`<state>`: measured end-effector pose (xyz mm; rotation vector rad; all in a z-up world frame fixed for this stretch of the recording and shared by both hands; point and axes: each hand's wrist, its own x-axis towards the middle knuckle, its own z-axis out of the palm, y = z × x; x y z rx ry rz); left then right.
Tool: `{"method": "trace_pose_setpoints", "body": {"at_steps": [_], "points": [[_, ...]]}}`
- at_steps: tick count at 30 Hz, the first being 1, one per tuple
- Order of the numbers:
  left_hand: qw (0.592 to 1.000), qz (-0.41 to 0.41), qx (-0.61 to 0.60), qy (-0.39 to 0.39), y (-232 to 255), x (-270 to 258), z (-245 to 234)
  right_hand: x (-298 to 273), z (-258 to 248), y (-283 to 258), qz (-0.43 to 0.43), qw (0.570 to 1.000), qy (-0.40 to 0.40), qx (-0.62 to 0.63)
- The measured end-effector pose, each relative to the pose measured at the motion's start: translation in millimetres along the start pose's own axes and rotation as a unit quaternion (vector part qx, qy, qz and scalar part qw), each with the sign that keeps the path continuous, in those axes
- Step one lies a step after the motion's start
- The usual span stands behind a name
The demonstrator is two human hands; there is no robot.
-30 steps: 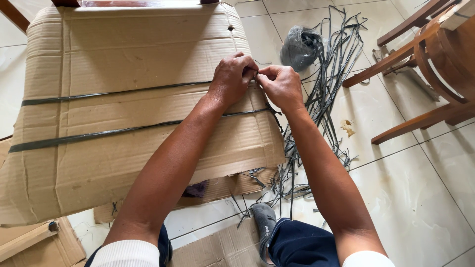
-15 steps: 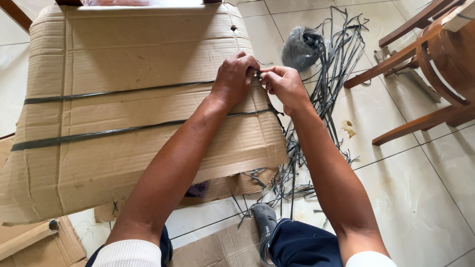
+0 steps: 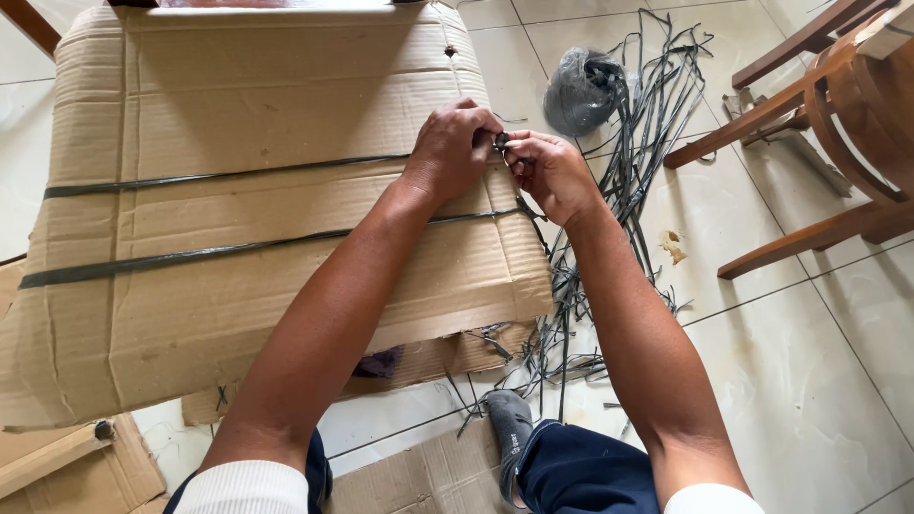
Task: Packaging a wooden chair using cardboard sheets and plastic tie strips.
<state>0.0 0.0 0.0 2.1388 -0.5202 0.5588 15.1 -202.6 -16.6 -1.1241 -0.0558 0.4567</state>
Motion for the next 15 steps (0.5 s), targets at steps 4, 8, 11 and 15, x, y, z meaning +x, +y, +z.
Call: {"method": "trace_pose_setpoints", "body": {"at_steps": [4, 8, 11, 15], "points": [[1.0, -0.007, 0.001, -0.031, 10.8, 1.5, -7.3, -5.0, -0.9, -2.2, -0.011, 1.0, -0.025, -0.005], [0.999, -0.015, 0.011, -0.036, 9.4, 1.4, -4.2, -12.4, 5.3, -8.5, -0.026, 0.997, -0.018, -0.064], [0.999, -0.02, 0.019, -0.033, 9.5, 0.8, -3.6, -14.1, 4.1, -9.9, -0.04, 0.993, -0.008, -0.112], [0.999, -0.007, 0.035, -0.015, 7.6, -0.1, -1.0, -14.8, -6.5, -4.7, -0.071, 0.975, 0.017, -0.211]]}}
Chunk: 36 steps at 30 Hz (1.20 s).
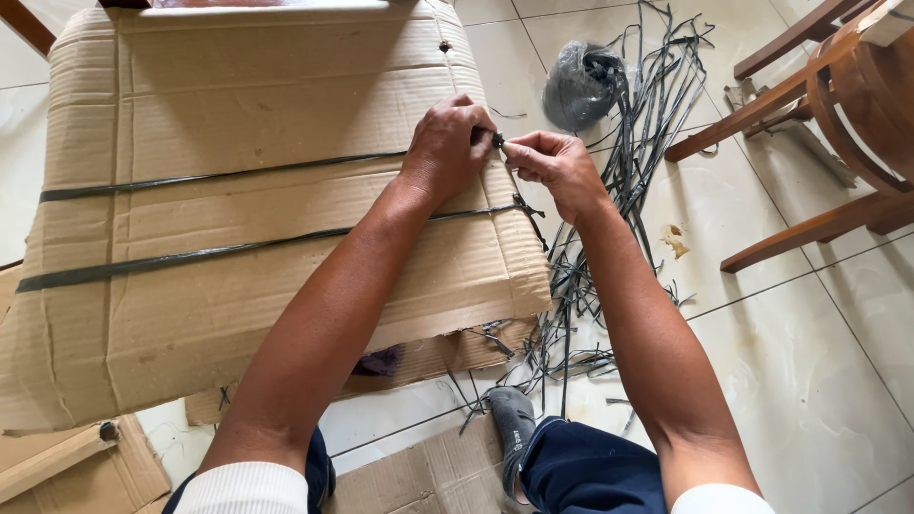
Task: Packaging a wooden chair using cardboard sheets and plastic tie strips.
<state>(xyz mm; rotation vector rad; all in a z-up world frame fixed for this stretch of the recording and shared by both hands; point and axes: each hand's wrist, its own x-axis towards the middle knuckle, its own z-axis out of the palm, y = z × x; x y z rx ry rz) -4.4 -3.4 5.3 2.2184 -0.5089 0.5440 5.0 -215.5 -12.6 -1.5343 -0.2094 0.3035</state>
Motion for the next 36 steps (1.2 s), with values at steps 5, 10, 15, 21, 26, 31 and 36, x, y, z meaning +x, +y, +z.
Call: {"method": "trace_pose_setpoints", "body": {"at_steps": [5, 10, 15, 21, 26, 31, 36], "points": [[1.0, -0.028, 0.006, -0.002, -1.5, -0.6, 4.1, -11.6, -5.2, 12.2, -0.015, 0.999, -0.007, -0.05], [0.999, -0.03, 0.022, -0.007, -2.0, -0.9, 7.3, -20.5, -10.3, 33.0, -0.025, 0.997, -0.032, -0.066], [0.999, 0.005, 0.04, 0.011, -3.4, -2.5, 10.3, -28.7, -10.0, 40.4, -0.041, 0.995, -0.058, -0.068], [0.999, -0.011, 0.037, 0.002, -1.4, -1.9, 7.8, -31.3, -3.6, 45.0, -0.036, 0.995, -0.029, -0.089], [0.999, 0.019, 0.026, -0.028, 8.3, -4.3, -5.3, -38.1, 3.0, 47.2, -0.014, 0.995, -0.039, -0.086], [0.989, 0.101, 0.089, -0.066, 10.5, -6.4, -2.9, -46.9, -10.4, 59.1, 0.013, 0.987, -0.069, -0.144], [0.982, 0.132, 0.125, -0.048, 15.8, -9.1, -4.2, -63.3, -28.0, 53.6, 0.108, 0.891, -0.049, -0.438]]}}
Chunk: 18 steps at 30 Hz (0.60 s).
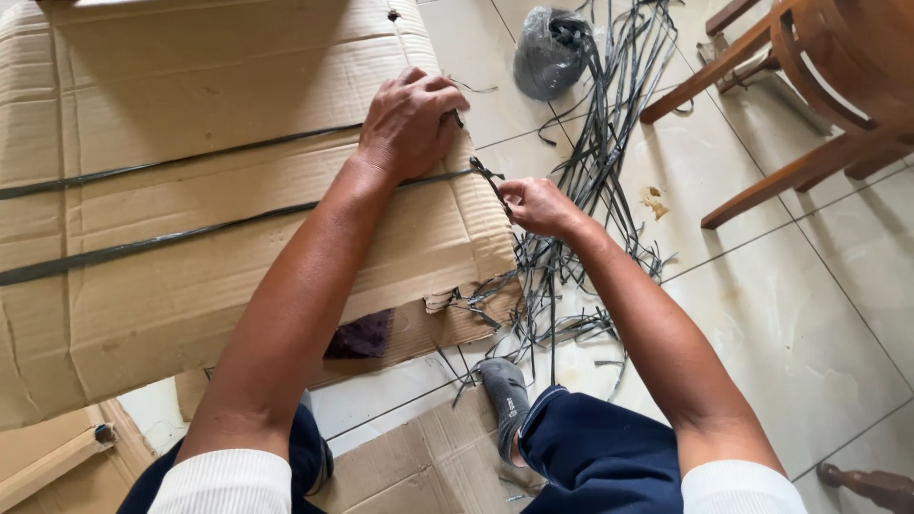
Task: Packaging a wooden chair using cardboard sheets and plastic tie strips.
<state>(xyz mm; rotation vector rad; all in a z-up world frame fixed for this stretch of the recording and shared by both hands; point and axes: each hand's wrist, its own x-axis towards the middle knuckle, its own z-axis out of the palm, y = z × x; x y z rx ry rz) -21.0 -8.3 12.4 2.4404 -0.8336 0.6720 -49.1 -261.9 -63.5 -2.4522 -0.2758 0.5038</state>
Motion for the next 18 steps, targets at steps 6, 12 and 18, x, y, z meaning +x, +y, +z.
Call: {"method": "trace_pose_setpoints", "body": {"at_steps": [6, 12, 18], "points": [[0.993, 0.101, 0.011, 0.056, 7.6, -9.9, -9.2, -18.7, -8.8, 56.7, 0.031, 0.99, -0.027, -0.137], [0.971, 0.176, 0.02, 0.164, 77.7, -32.7, -23.0, -45.7, -11.5, 134.4, 0.071, 0.977, -0.042, -0.198], [0.957, 0.148, -0.177, 0.175, 179.8, -127.7, 24.5, -77.5, -18.8, 165.4, 0.15, 0.944, -0.088, -0.279]]}}
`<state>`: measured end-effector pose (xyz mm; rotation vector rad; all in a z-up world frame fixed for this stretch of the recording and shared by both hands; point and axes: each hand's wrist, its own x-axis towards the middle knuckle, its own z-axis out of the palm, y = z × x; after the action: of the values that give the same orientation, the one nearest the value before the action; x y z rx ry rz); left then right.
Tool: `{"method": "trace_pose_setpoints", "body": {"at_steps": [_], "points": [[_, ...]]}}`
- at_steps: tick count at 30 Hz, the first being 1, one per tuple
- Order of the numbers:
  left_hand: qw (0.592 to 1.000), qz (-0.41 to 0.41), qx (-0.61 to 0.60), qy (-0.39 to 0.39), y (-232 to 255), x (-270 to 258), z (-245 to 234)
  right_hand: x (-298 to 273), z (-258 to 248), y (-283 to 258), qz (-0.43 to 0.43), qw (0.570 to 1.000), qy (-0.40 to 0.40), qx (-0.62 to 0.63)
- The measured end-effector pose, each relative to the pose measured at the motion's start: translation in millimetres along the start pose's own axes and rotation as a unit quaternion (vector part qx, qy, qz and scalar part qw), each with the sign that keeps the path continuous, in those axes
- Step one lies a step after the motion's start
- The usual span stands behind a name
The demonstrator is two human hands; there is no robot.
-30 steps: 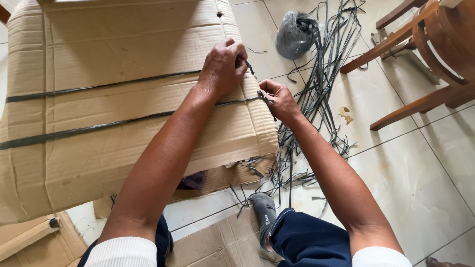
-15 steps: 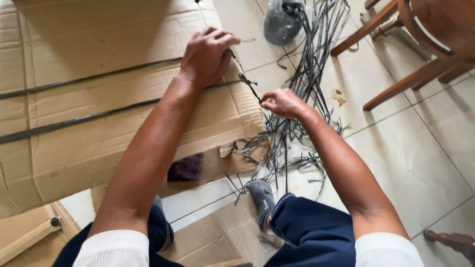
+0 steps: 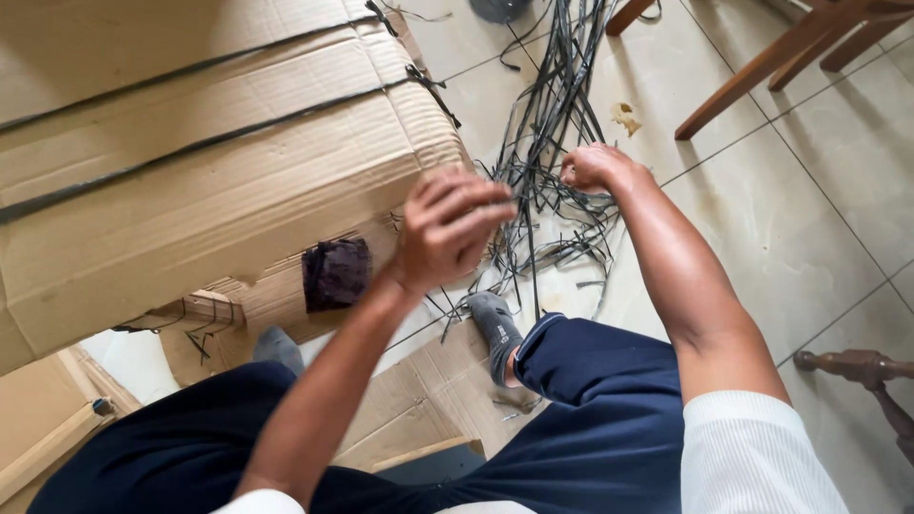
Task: Packaging a wooden chair using cardboard sheets and plastic tie strips.
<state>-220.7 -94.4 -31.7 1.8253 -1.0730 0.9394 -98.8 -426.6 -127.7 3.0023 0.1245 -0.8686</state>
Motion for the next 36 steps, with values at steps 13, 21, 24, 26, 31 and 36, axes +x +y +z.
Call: {"method": "trace_pose_setpoints", "body": {"at_steps": [13, 21, 24, 26, 31, 36], "points": [[0.868, -0.352, 0.003, -0.351, 5.1, -296.3, 66.7, -38.3, -5.8, 7.0, 0.01, 1.0, -0.011, -0.015], [0.714, -0.49, 0.049, -0.498, -13.7, -346.0, 75.0, -21.8, 52.1, 18.6, 0.004, 0.997, -0.06, -0.057], [0.699, -0.504, 0.045, -0.505, -23.7, -354.3, 82.6, 7.7, 91.4, 27.7, -0.022, 0.994, -0.075, -0.073], [0.681, -0.511, 0.041, -0.523, -27.8, -360.9, 86.9, 11.0, 98.9, 21.0, -0.024, 0.994, -0.081, -0.07], [0.655, -0.493, 0.03, -0.571, -38.7, -425.5, 108.7, 28.2, 126.1, 17.4, -0.018, 0.994, -0.102, -0.033], [0.693, -0.432, 0.039, -0.576, -39.3, -431.6, 107.4, 67.4, 163.8, 23.0, -0.034, 0.995, -0.096, -0.01]]}}
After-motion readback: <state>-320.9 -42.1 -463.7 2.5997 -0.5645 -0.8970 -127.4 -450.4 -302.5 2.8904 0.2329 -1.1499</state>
